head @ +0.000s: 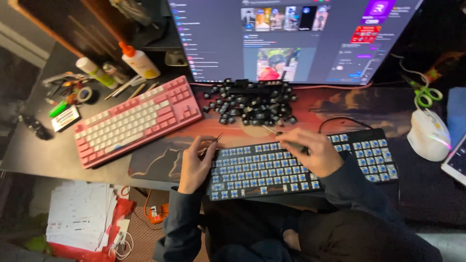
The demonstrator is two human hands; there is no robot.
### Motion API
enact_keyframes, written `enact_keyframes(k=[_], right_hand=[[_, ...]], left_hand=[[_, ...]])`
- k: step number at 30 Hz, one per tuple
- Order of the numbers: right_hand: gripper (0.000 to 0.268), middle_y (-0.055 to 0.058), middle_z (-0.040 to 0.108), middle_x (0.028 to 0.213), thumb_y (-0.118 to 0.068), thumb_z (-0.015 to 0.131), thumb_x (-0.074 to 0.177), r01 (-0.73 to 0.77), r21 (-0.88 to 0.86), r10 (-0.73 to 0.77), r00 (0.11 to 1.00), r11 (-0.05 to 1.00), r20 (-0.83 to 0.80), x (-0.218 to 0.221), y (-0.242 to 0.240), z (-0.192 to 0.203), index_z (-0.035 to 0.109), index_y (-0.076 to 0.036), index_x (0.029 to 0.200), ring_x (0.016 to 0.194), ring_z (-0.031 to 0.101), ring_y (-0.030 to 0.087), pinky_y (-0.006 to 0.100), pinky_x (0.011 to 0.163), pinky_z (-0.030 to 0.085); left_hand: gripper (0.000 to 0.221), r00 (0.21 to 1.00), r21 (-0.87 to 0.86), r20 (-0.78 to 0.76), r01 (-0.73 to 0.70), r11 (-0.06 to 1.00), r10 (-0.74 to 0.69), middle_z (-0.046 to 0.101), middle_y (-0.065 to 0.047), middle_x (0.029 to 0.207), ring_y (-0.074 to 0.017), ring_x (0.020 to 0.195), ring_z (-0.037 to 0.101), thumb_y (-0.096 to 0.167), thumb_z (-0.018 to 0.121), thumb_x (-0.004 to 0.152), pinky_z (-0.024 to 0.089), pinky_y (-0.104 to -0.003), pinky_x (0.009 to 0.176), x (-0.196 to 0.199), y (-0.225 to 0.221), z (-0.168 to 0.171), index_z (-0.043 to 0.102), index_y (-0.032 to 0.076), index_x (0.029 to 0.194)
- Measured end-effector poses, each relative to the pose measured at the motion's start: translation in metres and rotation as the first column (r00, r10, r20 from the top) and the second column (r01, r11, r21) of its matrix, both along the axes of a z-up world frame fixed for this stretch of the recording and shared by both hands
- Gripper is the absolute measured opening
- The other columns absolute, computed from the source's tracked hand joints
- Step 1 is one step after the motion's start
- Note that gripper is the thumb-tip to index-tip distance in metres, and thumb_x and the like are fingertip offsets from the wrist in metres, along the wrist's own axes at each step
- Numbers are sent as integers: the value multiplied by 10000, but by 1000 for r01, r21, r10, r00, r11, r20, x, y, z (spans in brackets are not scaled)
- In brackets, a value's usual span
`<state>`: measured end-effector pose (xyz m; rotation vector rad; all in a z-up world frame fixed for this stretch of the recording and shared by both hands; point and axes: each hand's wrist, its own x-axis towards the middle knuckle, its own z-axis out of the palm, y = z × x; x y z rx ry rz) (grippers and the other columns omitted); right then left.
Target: Removing mechanical switches and keycaps from a keyboard plate using specialized tools.
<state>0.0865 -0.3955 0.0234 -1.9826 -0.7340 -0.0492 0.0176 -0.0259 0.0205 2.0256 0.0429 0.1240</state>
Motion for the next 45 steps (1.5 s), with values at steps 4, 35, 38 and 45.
enact_keyframes(k=[4, 35, 38, 45], right_hand=[[350, 95, 881, 1138, -144, 824, 1107, -45, -164, 94, 947, 985, 307, -18, -47, -47, 858, -219, 1447, 1326, 814, 432, 634, 1023, 686], [415, 132, 932, 1074, -113, 907, 989, 50, 52, -58, 985, 997, 163, -9, -34, -14, 896, -41, 1398, 891, 907, 387, 482, 629, 704], [272, 129, 908, 1076, -186, 889, 1071, 43, 70, -53, 987, 997, 153, 0, -2, 35, 883, -63, 1313, 1027, 904, 430, 583, 760, 750], [167, 102, 905, 1005, -219, 874, 1090, -20, -55, 31, 981, 998, 193, 26, 29, 63, 875, -99, 1207, 903, 900, 385, 539, 631, 749]], left_hand=[[153, 1000, 1, 3, -2, 1000, 2, 943, -192, 1035, -404, 954, 909, 139, 706, 1230, 755, -555, 807, 5, -2, -3, 796, 109, 1350], [34, 542, 423, 124, 729, 538, -831, 854, 0, 963, -273, 832, 705, 263, 886, 1097, 528, -471, 928, 172, -13, 6, 896, 239, 1076], [62, 500, 499, 131, 713, 493, -856, 831, 33, 967, -234, 910, 677, 304, 874, 1117, 515, -469, 984, 166, -12, 2, 917, 261, 1104], [86, 467, 539, 303, 635, 553, -831, 702, 88, 1012, -208, 958, 590, 348, 808, 1171, 436, -396, 925, 169, -7, -33, 852, 312, 1106]])
